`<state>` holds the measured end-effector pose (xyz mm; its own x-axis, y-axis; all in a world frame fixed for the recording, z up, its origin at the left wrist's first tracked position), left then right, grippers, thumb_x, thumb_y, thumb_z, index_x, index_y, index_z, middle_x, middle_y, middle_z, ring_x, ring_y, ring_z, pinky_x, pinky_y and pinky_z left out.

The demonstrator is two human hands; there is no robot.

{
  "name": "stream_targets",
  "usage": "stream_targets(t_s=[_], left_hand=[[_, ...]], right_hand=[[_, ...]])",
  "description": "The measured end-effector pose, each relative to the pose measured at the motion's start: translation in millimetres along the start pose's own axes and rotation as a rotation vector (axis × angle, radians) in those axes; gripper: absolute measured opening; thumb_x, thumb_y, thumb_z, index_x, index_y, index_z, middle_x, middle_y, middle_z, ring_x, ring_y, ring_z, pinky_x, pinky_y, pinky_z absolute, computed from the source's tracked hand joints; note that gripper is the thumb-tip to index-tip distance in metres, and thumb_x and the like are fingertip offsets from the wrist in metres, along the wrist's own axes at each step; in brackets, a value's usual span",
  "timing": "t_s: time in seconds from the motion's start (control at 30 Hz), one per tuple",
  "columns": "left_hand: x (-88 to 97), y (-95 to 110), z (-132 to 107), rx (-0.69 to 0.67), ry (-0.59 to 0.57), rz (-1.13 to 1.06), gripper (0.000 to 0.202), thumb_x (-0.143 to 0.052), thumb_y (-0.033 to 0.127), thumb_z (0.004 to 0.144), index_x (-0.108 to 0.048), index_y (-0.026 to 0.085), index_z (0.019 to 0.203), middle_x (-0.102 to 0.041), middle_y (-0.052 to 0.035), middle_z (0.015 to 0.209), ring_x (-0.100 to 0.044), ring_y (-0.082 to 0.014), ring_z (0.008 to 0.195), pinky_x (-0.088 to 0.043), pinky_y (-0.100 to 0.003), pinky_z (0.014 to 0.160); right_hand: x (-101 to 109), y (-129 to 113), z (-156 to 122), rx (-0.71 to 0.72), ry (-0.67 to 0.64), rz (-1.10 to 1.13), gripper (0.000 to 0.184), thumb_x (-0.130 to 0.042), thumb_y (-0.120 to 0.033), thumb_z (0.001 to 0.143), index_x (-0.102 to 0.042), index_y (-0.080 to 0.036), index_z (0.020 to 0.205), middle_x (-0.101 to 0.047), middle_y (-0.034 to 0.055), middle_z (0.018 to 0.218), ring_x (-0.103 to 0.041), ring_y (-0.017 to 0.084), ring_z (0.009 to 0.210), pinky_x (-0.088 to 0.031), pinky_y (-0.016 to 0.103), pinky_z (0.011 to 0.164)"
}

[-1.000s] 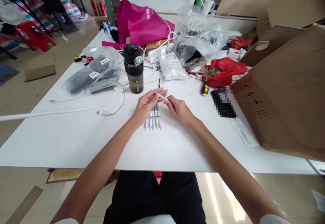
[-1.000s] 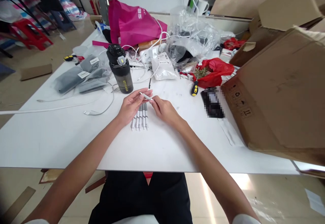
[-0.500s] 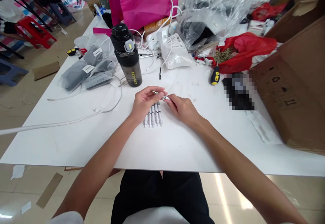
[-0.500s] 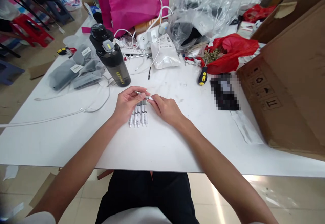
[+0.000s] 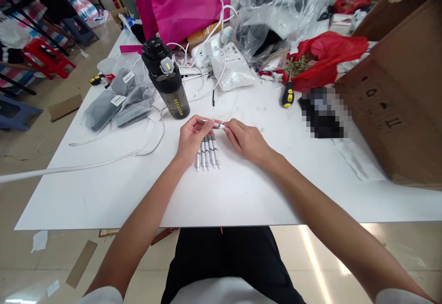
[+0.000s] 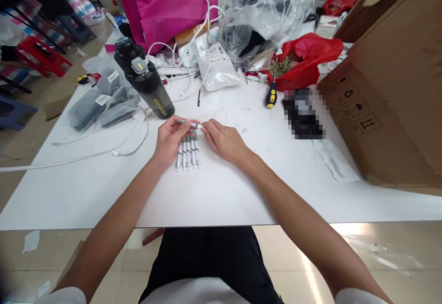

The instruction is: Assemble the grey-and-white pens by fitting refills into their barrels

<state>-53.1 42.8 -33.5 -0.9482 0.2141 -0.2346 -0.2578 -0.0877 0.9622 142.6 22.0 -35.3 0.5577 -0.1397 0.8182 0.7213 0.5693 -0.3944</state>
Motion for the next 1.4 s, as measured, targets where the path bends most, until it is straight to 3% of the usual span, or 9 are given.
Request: stream_targets(t_s=[0.1, 0.3, 0.5, 0.63, 0.83, 0.93, 1.03, 1.4], left_hand=[[-2.1, 0.1, -0.8, 0.026, 0.020, -0.014, 0.036, -0.085, 0.049, 0.094, -0.065, 0.019, 0.092, -0.084, -0.0106, 0.110, -0.078, -0.0190, 0.096, -0.058, -0.029, 0.081], [-8.3, 1.3, -4.2, 0.018, 0.014, -0.021, 0.042, -0.085, 0.052, 0.093, -0.059, 0.020, 0.089, -0.084, -0.0109, 0.108, -0.078, -0.0185, 0.095, -0.058, -0.029, 0.080], [-8.0, -1.3, -4.3, 0.038, 0.077, -0.038, 0.046, -0.087, 0.055, 0.091, -0.058, 0.020, 0.085, -0.084, -0.0096, 0.104, -0.075, -0.0154, 0.085, -0.057, -0.030, 0.081], [-10.1, -1.5, -5.9, 0.048, 0.082, -0.023, 0.044, -0.084, 0.053, 0.093, -0.056, 0.021, 0.085, -0.084, -0.0096, 0.105, -0.076, -0.0176, 0.092, -0.057, -0.031, 0.082], [-13.1, 1.0, -6.3, 0.073, 0.118, -0.034, 0.045, -0.086, 0.051, 0.092, -0.054, 0.021, 0.084, -0.083, -0.0094, 0.103, -0.077, -0.0190, 0.094, -0.057, -0.032, 0.082], [-11.8, 2.7, -5.1, 0.079, 0.139, -0.050, 0.043, -0.084, 0.053, 0.094, -0.055, 0.022, 0.088, -0.083, -0.0092, 0.104, -0.077, -0.0190, 0.092, -0.057, -0.032, 0.080], [-8.4, 3.2, -2.9, 0.079, 0.174, -0.089, 0.044, -0.080, 0.057, 0.096, -0.052, 0.023, 0.093, -0.084, -0.0081, 0.103, -0.077, -0.0186, 0.087, -0.056, -0.032, 0.076], [-3.7, 1.8, -0.6, 0.086, 0.270, -0.111, 0.048, -0.071, 0.068, 0.099, -0.050, 0.025, 0.102, -0.083, -0.0078, 0.104, -0.078, -0.0182, 0.083, -0.055, -0.031, 0.073]], right_hand=[[-2.1, 0.0, 0.4, -0.045, -0.022, -0.002, 0.039, -0.030, -0.044, 0.119, -0.060, -0.019, 0.122, -0.073, 0.0134, 0.112, -0.064, 0.022, 0.080, -0.033, 0.032, 0.061], [-4.6, 5.1, -2.0, -0.126, -0.029, 0.048, 0.024, -0.043, -0.043, 0.114, -0.052, -0.021, 0.118, -0.077, 0.0073, 0.092, -0.063, 0.021, 0.068, -0.032, 0.031, 0.060], [2.1, -3.4, -0.5, -0.083, -0.045, 0.093, 0.031, -0.039, -0.047, 0.117, -0.055, -0.022, 0.123, -0.076, 0.0071, 0.095, -0.064, 0.020, 0.072, -0.033, 0.030, 0.061], [0.6, -0.7, -0.9, -0.059, -0.063, 0.063, 0.037, -0.032, -0.045, 0.119, -0.058, -0.021, 0.114, -0.074, 0.0100, 0.100, -0.062, 0.020, 0.074, -0.033, 0.030, 0.061], [-1.0, 10.3, -2.9, -0.174, -0.053, 0.052, 0.024, -0.046, -0.045, 0.114, -0.054, -0.022, 0.115, -0.074, 0.0050, 0.084, -0.060, 0.021, 0.063, -0.031, 0.030, 0.058], [4.0, 7.6, -1.8, -0.137, -0.025, 0.050, 0.032, -0.045, -0.050, 0.116, -0.058, -0.022, 0.121, -0.077, 0.0063, 0.092, -0.063, 0.020, 0.068, -0.033, 0.030, 0.060], [7.7, 3.6, -0.4, -0.063, -0.016, 0.005, 0.034, -0.037, -0.045, 0.119, -0.063, -0.023, 0.124, -0.079, 0.0073, 0.105, -0.062, 0.018, 0.070, -0.031, 0.031, 0.058], [9.7, 3.9, 1.2, -0.065, 0.022, -0.012, 0.034, -0.037, -0.035, 0.119, -0.068, -0.023, 0.122, -0.077, 0.0069, 0.100, -0.058, 0.016, 0.066, -0.033, 0.032, 0.058]])
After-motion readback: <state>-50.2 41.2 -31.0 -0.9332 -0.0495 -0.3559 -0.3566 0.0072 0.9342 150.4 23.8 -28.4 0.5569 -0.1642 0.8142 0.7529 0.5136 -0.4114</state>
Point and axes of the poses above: each hand's wrist, its own z-axis towards the middle knuckle, its own x-axis out of the back of the hand, y = z × x, the point moved 2 cm from there along z, towards the middle knuckle
